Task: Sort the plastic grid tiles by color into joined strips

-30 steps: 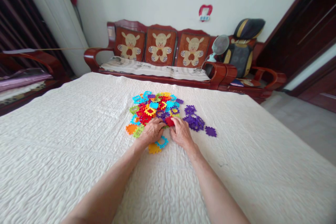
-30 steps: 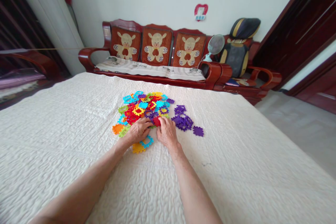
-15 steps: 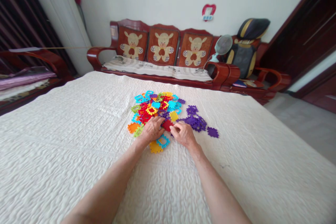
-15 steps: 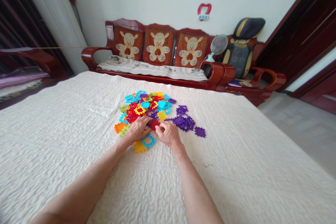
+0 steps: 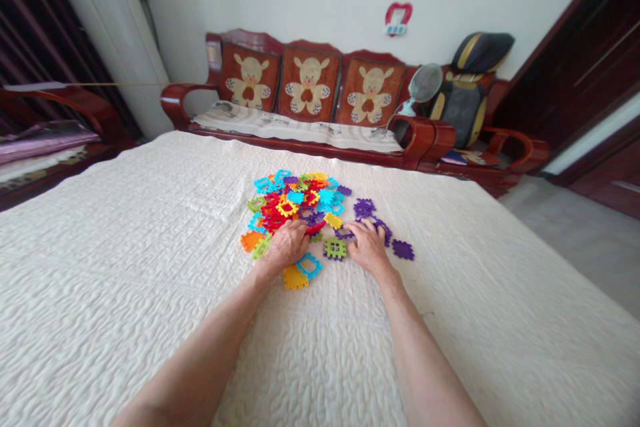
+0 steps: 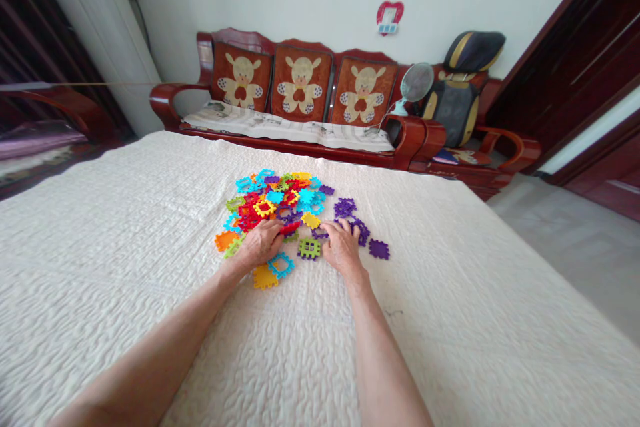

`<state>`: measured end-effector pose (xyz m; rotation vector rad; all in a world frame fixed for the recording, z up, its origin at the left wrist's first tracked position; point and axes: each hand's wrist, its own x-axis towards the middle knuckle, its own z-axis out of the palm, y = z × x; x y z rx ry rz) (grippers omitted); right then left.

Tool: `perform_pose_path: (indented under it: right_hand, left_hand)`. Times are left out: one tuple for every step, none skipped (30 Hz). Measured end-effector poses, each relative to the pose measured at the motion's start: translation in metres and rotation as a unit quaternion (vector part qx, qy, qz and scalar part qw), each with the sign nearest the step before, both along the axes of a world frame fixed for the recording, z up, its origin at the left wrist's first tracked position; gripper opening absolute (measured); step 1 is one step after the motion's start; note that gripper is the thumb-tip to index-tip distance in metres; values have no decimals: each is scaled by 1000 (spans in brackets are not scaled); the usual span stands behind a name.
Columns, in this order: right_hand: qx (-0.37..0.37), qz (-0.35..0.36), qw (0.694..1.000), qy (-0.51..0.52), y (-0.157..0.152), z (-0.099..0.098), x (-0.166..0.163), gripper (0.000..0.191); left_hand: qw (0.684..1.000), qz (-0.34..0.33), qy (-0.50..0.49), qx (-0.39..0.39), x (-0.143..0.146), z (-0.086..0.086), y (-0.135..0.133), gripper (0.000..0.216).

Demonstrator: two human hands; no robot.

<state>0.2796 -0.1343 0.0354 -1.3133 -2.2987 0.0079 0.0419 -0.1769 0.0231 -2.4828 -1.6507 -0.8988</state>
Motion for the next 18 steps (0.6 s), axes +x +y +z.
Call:
perform_pose_path:
  right_hand:
    - [0,3,1000,-5,-1,-3,-1,43]
    - [3,4,1000,-3,-1,-5,-3,37]
    - [8,3,1000,4,-1,-7,-5,32]
    - [12,4,1000,17,-1,-7,-6,28]
    - [13,8,999,33,0,-7,-7,26]
    - [12,14,998,53,2,-6,-7,25]
    - [10,20,997,76,4,-5,-7,25]
    - [9,22,994,103,7,-3,-5,26]
    - [11,15,991,131,9,-1,-2,28]
    - [17,-3,987,160,12,1,2,30]
    - [25,-28,982,185,15,3,8,32]
    - [33,-58,977,204,19,4,14,35]
    - [39,-87,971,217,22,5,22,37]
    - [43,-114,967,223,25,5,30,39]
    - [43,-139,964,221,27,5,37,40]
    - [42,-162,962,214,29,5,44,41]
    - [42,-185,960,205,30,5,50,41]
    - [46,-204,958,195,31,6,53,41]
  left_hand:
    - [1000,1,0,2,0,0,0,19]
    - [1000,4,-1,4,0,0,-1,19]
    - [1000,9,-4,6,0,0,-1,18]
    - [1000,16,-9,7,0,0,-1,17]
    - [999,26,-17,10,1,0,-1,17]
    - [999,34,-24,13,1,0,-1,17]
    - [999,41,-31,16,1,-1,-1,16]
    - [998,44,-34,20,1,-1,-1,16]
    - [998,43,-35,25,1,-1,-1,16]
    - [998,41,-36,29,2,-2,-1,15]
    - [998,41,-38,32,2,-2,0,15]
    - [998,43,-42,35,2,-2,0,15]
    - [997,48,-48,36,1,-3,0,15]
    - [996,53,-54,37,1,-3,1,15]
    - [996,57,-60,38,1,-4,1,15]
    - [995,60,-66,38,1,-4,1,16]
    - [995,62,-71,39,1,-5,1,16]
    - [994,63,-77,40,2,-5,1,16]
